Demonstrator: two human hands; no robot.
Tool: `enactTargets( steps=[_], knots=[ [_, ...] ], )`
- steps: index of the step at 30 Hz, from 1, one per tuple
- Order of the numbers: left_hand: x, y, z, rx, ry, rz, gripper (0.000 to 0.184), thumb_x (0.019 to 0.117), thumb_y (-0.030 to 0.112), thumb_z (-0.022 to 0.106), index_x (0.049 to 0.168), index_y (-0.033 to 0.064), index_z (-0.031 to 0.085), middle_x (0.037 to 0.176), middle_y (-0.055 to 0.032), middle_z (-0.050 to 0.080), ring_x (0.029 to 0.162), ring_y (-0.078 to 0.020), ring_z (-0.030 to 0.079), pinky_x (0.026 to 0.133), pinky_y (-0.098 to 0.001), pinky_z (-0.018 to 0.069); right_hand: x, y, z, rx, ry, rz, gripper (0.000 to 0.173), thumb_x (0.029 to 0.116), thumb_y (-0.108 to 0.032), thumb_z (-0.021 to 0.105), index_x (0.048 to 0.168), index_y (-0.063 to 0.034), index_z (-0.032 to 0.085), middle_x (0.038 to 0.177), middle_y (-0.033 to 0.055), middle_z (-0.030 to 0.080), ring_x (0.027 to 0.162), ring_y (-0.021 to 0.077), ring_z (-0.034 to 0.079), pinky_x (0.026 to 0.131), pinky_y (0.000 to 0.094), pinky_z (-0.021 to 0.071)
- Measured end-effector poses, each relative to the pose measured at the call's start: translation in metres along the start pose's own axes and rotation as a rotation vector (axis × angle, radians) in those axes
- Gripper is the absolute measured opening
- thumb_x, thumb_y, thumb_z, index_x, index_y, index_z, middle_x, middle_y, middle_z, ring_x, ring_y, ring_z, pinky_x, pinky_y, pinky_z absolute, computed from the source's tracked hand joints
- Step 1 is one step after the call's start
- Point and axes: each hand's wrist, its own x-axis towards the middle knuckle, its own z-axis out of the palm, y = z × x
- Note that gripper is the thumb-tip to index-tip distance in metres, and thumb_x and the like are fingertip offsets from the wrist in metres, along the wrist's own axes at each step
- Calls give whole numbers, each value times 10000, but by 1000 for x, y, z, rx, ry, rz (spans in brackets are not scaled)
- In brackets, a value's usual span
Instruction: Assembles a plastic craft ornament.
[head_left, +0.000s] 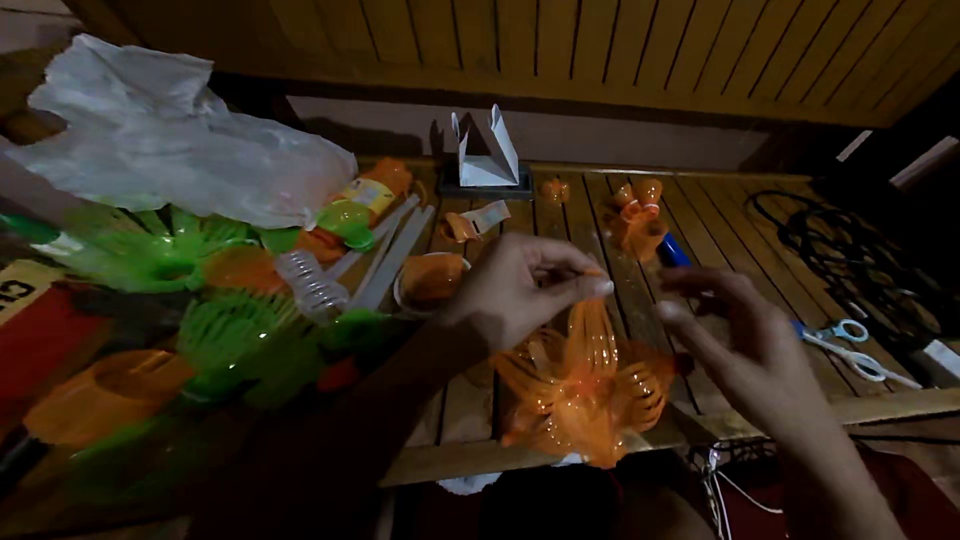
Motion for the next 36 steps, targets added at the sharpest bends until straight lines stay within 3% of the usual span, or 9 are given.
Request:
enactTargets(
  steps=[2,6,11,16,19,21,24,31,36],
  knots=[
    [-1,-4,3,-31,-12,28,108,889,78,766,997,76,769,903,52,739,772,21,683,685,-142,583,20,-13,10,86,-136,15,372,917,-392,730,1164,-114,711,1119,-12,692,1024,73,625,848,297,520],
    [-4,-13,5,-64,1,39,120,858,63,789,976,68,773,927,37,721,792,5,684,703,-150,592,42,-18,19,227,-331,79,160,843,-250,821,948,-149,754,829,-100,691,744,-24,625,652,153,512],
    [-6,-15,1,-249,-46,-151,400,868,9,760,1240,92,639,809,45,702,694,3,660,629,-138,549,40,-20,23,308,-357,157,46,857,-128,803,859,-115,759,723,-79,676,626,-39,590,562,121,484],
    [-8,-16,-9,-282,-157,-240,465,884,125,754,1313,81,582,1163,-28,649,934,-80,670,770,-212,577,37,-16,27,415,-282,182,56,873,-55,772,843,-97,751,728,-61,678,641,-15,598,590,135,502],
    [-7,-20,-7,-253,-301,-253,310,891,174,769,1175,68,701,1025,36,733,937,-5,680,826,-182,565,36,-16,32,448,-232,185,70,873,-22,757,850,-86,744,720,-55,680,639,-8,608,601,145,518],
    [-7,-22,-4,-209,-348,-237,121,924,197,750,995,99,747,860,94,723,807,56,657,734,-133,543,33,-18,35,459,-209,208,77,874,-11,758,848,-82,745,697,-56,676,609,-18,595,574,136,504],
    [-7,-28,-8,-81,-389,-195,191,955,268,721,828,126,737,691,126,645,637,93,571,576,-102,459,28,-24,40,471,-190,228,77,877,-3,755,848,-73,745,682,-60,669,593,-28,584,566,125,495],
    [-5,-38,-6,-212,-469,-152,233,967,228,702,753,140,729,662,139,646,604,96,560,539,-96,440,30,-30,34,498,-258,376,95,888,-18,749,812,-74,758,679,-38,671,609,0,599,591,141,509],
    [-9,-26,8,-295,-427,-234,178,962,133,695,791,119,743,700,141,668,631,104,573,571,-89,462,36,-31,17,432,-366,404,70,858,-1,773,870,-69,761,707,-20,680,630,21,619,602,155,526]
  ],
)
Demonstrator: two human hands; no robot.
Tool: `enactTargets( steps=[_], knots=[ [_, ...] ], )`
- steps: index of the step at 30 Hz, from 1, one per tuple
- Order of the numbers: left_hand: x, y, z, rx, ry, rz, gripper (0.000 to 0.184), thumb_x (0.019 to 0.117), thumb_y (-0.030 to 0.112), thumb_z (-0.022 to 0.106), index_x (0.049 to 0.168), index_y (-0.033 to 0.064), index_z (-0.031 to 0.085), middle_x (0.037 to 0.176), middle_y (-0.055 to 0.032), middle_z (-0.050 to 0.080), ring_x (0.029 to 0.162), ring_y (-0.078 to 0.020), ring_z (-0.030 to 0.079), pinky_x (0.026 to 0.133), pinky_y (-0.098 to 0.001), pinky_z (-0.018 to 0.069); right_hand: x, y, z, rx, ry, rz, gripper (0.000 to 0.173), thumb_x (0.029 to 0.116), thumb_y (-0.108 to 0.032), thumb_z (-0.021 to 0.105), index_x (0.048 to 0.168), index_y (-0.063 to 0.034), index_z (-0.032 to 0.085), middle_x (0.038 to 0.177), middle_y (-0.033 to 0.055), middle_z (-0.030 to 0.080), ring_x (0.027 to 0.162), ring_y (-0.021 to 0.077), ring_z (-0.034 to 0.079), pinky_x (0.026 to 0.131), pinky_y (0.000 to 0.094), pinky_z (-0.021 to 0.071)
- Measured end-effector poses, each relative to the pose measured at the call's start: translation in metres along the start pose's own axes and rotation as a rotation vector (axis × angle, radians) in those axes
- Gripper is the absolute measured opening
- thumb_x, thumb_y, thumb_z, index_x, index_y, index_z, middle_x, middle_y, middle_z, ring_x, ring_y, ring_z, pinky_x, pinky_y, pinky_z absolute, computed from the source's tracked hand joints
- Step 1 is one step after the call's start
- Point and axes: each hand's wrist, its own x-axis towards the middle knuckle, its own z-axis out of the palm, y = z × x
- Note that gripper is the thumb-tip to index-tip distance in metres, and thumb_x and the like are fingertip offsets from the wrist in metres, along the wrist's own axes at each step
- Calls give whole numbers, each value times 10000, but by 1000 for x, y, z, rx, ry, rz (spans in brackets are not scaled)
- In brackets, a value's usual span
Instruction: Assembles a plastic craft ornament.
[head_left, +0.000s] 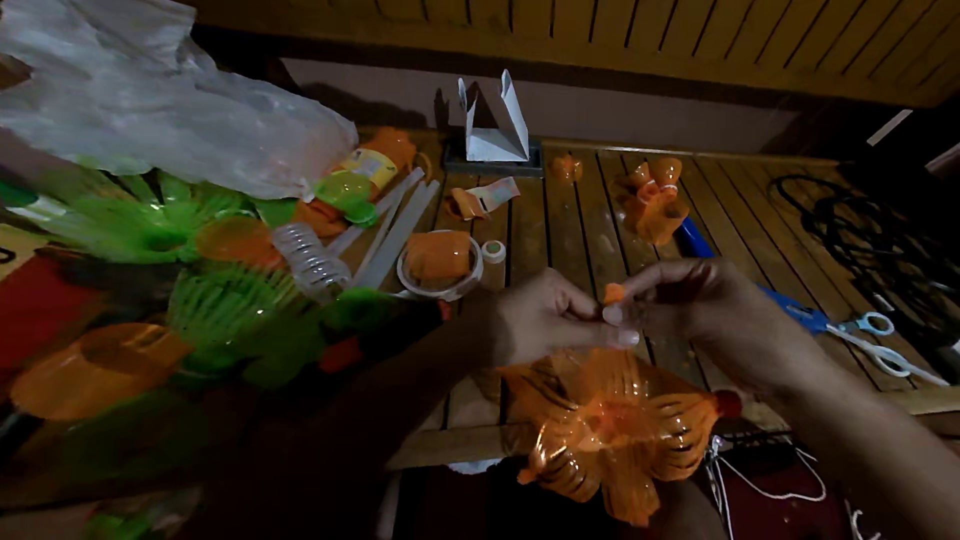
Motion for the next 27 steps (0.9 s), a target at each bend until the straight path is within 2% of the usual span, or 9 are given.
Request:
enactTargets(
  steps=[7,12,16,18,20,22,23,25,27],
  knots=[
    [-3,7,7,125,55,-84,177,971,216,702,860,87,751,695,122,655,624,108,559,565,-91,442,-2,-10,-6,-260,-18,-86,53,896,-61,761,859,-98,758,704,-51,667,599,-19,576,540,128,465],
    [-3,4,9,66,72,-13,171,968,216,708,850,100,750,688,136,650,623,113,557,569,-87,451,3,-10,-7,-106,-69,-26,139,909,-18,720,796,-100,729,688,-40,650,608,-6,577,544,128,462],
    [-1,0,13,59,81,5,172,971,211,704,869,87,766,720,121,685,653,102,593,591,-87,477,4,-13,-14,-172,-127,16,116,910,-43,729,813,-105,739,687,-38,659,586,-8,568,517,131,446],
    [0,-3,15,72,100,50,183,973,190,699,844,73,755,717,105,692,640,99,594,581,-87,480,2,-19,-24,-336,-135,-55,39,919,-130,740,890,-138,764,773,-63,704,626,-27,589,528,137,454],
    [1,-6,13,104,101,94,201,978,191,689,828,71,751,689,106,666,608,99,561,553,-87,451,-8,-21,-41,-520,-58,-181,189,958,-301,687,1070,-162,749,968,-65,725,790,-3,634,649,189,513],
    [1,-9,6,121,87,141,218,985,207,680,827,81,763,689,103,682,598,93,572,539,-88,461,-27,-9,-68,-605,134,-268,381,1012,-451,588,1256,-180,700,997,-64,715,795,10,652,634,200,541],
    [0,-9,3,135,93,150,239,985,216,681,792,91,749,653,106,656,566,87,550,510,-91,440,-39,1,-83,-632,240,-260,416,1027,-491,552,1283,-193,686,1005,-67,712,797,15,657,642,219,549],
    [-2,-4,-5,174,105,174,256,984,220,679,760,106,733,610,113,616,523,86,511,469,-88,404,-67,30,-105,-688,447,-177,446,1018,-534,535,1155,-144,706,947,-25,710,777,69,662,655,318,559],
    [-5,4,-16,222,88,195,223,989,215,669,817,110,764,648,126,655,555,106,552,492,-73,436,-92,67,-114,-728,560,-24,530,1012,-513,545,1074,-9,695,893,100,692,767,181,655,683,449,546]
  ],
)
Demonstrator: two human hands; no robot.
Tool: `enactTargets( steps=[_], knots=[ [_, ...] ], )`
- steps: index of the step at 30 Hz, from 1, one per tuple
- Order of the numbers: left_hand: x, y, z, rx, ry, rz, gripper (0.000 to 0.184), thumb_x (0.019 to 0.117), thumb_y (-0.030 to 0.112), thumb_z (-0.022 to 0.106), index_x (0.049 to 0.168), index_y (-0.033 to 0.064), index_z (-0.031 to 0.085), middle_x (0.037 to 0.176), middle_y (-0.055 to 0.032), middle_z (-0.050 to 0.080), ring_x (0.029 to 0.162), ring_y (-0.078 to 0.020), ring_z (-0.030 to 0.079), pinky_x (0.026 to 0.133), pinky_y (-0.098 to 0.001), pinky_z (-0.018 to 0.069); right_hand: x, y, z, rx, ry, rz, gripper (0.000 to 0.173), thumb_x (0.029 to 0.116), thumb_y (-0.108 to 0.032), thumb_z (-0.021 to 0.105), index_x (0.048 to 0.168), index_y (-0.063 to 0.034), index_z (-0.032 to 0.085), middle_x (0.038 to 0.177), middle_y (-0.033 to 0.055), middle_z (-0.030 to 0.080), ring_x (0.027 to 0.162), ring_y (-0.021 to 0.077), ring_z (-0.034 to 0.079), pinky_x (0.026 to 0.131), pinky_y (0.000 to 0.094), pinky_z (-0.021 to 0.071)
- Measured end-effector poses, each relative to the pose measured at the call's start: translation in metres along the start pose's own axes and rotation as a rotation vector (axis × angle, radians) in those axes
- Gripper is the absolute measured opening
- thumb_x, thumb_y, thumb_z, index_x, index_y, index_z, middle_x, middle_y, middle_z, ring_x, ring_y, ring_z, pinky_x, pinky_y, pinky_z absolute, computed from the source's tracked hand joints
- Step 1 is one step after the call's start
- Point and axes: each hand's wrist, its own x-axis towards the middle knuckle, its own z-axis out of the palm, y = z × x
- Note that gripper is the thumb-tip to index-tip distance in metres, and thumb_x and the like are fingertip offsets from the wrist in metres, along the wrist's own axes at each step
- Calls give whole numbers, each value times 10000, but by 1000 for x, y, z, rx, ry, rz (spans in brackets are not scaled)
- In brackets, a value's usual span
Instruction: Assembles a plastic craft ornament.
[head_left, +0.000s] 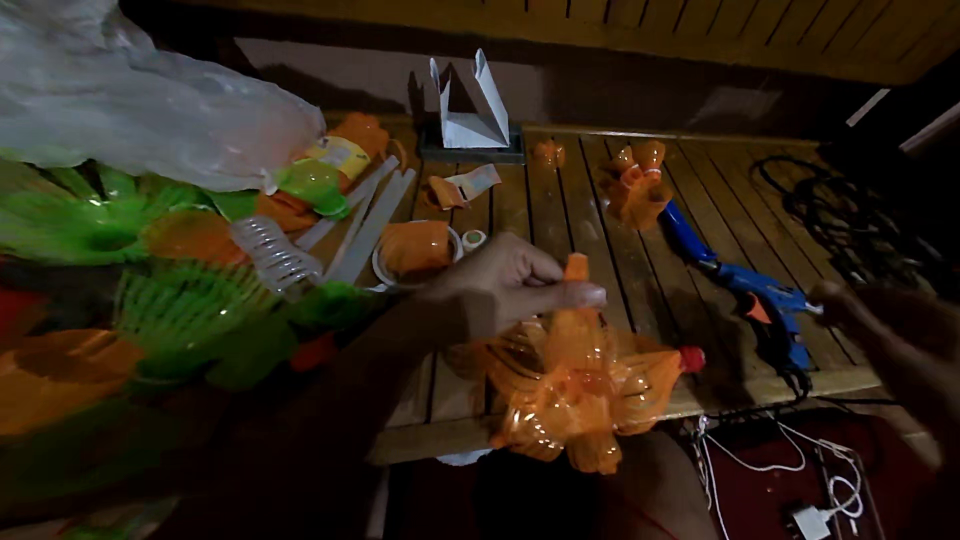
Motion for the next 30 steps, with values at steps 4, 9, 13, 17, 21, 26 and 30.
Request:
enactTargets(
  steps=[4,9,13,17,21,26,30],
  knots=[
    [-1,-3,-15,30,3,3,259,987,215,666,752,137,743,727,121,722,613,115,604,527,-68,459,-21,30,39,-171,-44,239,641,1011,-483,579,1199,128,620,1083,347,656,985,521,649,855,721,473],
    [0,-10,-22,-13,-69,-68,243,1005,229,640,823,143,776,799,102,758,650,92,640,554,-82,490,3,35,52,-138,-111,356,598,989,-462,645,1142,115,640,1045,331,648,987,487,631,867,701,452],
    [2,-14,-24,-39,-115,-111,239,1013,257,628,897,151,808,833,92,769,692,58,677,586,-104,530,20,41,44,-32,-218,427,486,988,-391,680,1083,85,662,990,255,641,910,350,606,842,606,459],
    [2,-14,-22,-60,-96,-106,224,1011,215,629,886,141,800,839,94,769,682,66,668,585,-98,523,14,43,47,-15,-153,433,515,952,-419,719,1094,74,671,1003,247,654,922,345,615,844,606,461],
    [0,-14,-27,-45,-64,-44,246,1021,203,613,860,142,789,825,110,762,654,86,646,566,-84,507,3,43,50,187,18,423,483,934,-342,728,1205,44,619,1036,155,643,904,203,615,827,465,515],
    [-2,-13,-33,-46,-55,-2,230,1021,195,605,930,129,806,841,111,760,617,97,606,544,-72,482,-11,33,57,648,293,261,122,1005,-212,554,1064,-106,564,713,-136,599,602,-22,595,597,168,538],
    [-6,-7,-35,-50,-25,14,202,1014,162,613,983,113,807,744,147,716,476,128,454,439,-53,376,-24,11,57,859,420,173,42,1029,-123,474,1048,-126,512,667,-135,606,573,-1,609,591,167,554]
  ],
)
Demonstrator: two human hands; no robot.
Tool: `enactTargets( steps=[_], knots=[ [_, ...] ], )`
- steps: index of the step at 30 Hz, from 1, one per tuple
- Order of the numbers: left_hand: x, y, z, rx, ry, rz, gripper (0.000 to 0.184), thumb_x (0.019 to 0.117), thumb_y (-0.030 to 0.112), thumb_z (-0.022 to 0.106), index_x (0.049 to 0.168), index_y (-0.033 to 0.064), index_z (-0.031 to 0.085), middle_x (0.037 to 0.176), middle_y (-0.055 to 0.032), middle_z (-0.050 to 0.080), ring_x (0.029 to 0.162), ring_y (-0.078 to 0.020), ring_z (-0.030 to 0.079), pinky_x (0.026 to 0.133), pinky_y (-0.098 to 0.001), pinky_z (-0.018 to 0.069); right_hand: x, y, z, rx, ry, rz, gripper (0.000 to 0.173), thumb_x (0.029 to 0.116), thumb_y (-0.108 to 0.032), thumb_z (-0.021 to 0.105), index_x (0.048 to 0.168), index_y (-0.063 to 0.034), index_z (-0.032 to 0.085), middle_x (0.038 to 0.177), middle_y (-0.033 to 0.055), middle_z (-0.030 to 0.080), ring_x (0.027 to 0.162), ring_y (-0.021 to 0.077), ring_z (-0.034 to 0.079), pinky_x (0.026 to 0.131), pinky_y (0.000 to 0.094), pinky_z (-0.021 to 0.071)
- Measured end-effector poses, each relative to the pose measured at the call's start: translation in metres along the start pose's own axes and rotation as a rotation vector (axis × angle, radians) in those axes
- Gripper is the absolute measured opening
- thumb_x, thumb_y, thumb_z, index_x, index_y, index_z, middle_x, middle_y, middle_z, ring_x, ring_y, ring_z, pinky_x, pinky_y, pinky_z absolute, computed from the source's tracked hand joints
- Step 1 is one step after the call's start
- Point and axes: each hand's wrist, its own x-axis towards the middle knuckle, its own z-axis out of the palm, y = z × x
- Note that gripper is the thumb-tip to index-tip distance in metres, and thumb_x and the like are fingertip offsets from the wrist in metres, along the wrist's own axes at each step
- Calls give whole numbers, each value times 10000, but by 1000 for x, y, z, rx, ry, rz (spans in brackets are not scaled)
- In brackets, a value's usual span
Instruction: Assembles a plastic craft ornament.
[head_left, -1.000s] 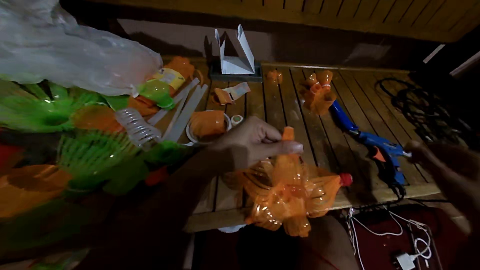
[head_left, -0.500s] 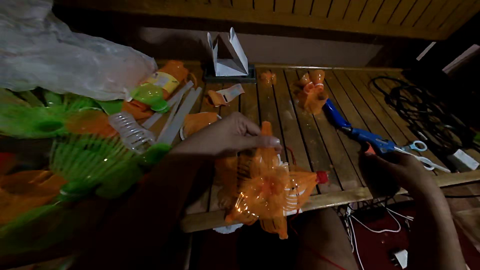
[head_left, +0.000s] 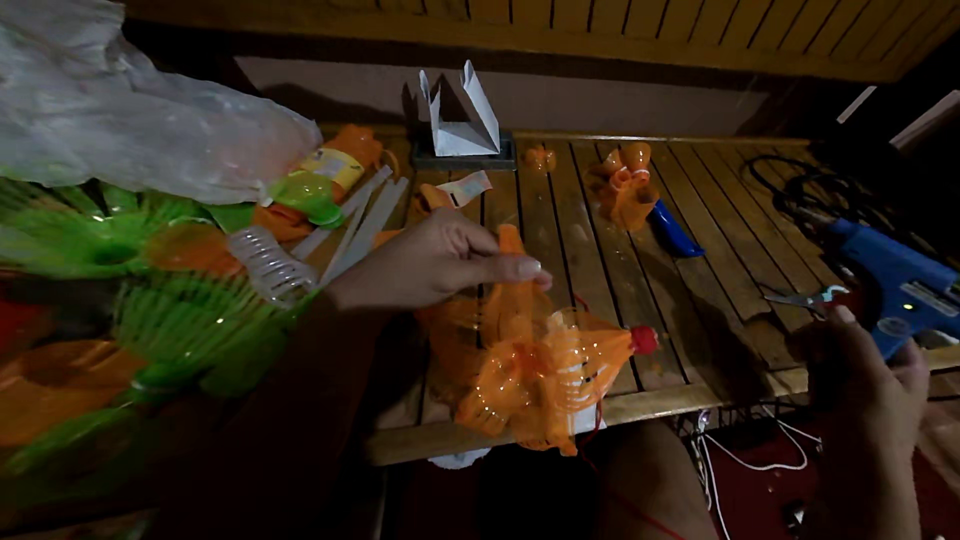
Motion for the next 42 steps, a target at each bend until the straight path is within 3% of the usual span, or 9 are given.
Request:
enactTargets(
  steps=[2,6,12,19,22,25,32,36,42],
  knots=[
    [-2,0,-4,36,15,17,202,1015,194,619,972,136,808,784,162,730,486,137,452,445,-49,369,-8,-4,3,35,-36,-16,110,1037,-131,441,1000,-143,544,659,-134,620,568,-2,607,579,164,547],
    [-4,-2,-10,110,24,57,247,1027,259,607,926,160,810,974,111,786,778,72,696,674,-100,559,-15,-6,12,-117,-194,112,121,1019,-189,524,987,-134,627,646,-143,610,539,-27,570,529,151,507],
    [-5,3,-8,52,24,69,212,1008,223,624,916,178,809,924,128,781,733,83,683,639,-90,549,-8,0,34,-559,-404,283,305,1018,-367,587,1014,-76,681,774,-59,628,653,6,591,624,230,524],
    [-5,5,-7,79,31,86,231,1000,241,636,842,183,794,944,114,786,815,58,711,706,-114,573,-17,5,38,-997,-255,-142,541,989,-420,624,1037,115,693,1003,331,673,1018,539,631,883,691,481],
    [-5,5,-4,103,32,87,257,994,253,650,778,182,768,910,125,783,727,99,674,631,-82,535,-41,-23,38,-796,-219,-531,363,1009,-314,622,1105,27,697,954,178,699,892,276,657,782,406,537],
    [-5,7,0,101,27,76,236,989,276,659,802,193,776,843,163,759,602,135,582,537,-50,464,-64,-52,49,-503,-422,-763,202,1010,-256,664,1189,-170,696,1094,47,652,1063,104,605,933,214,477],
    [-3,5,2,86,-33,110,230,1013,238,626,875,163,794,917,126,779,725,102,670,619,-70,529,-68,-49,69,-574,-465,-916,115,1008,-140,647,1098,-120,716,1057,101,670,1003,162,602,893,206,473],
    [-2,4,3,88,-15,97,248,1004,241,637,804,172,768,879,152,769,612,147,584,531,-44,454,-66,-47,70,-643,-456,-966,98,1015,-127,633,1072,-89,702,1049,107,694,990,191,619,887,233,477],
    [-1,6,5,70,-15,55,237,1017,206,611,869,163,792,883,145,771,660,125,632,577,-57,502,-59,-29,72,-646,-407,-1045,74,1060,-127,517,1120,-102,551,1086,94,614,1026,186,594,946,255,461]
  ],
)
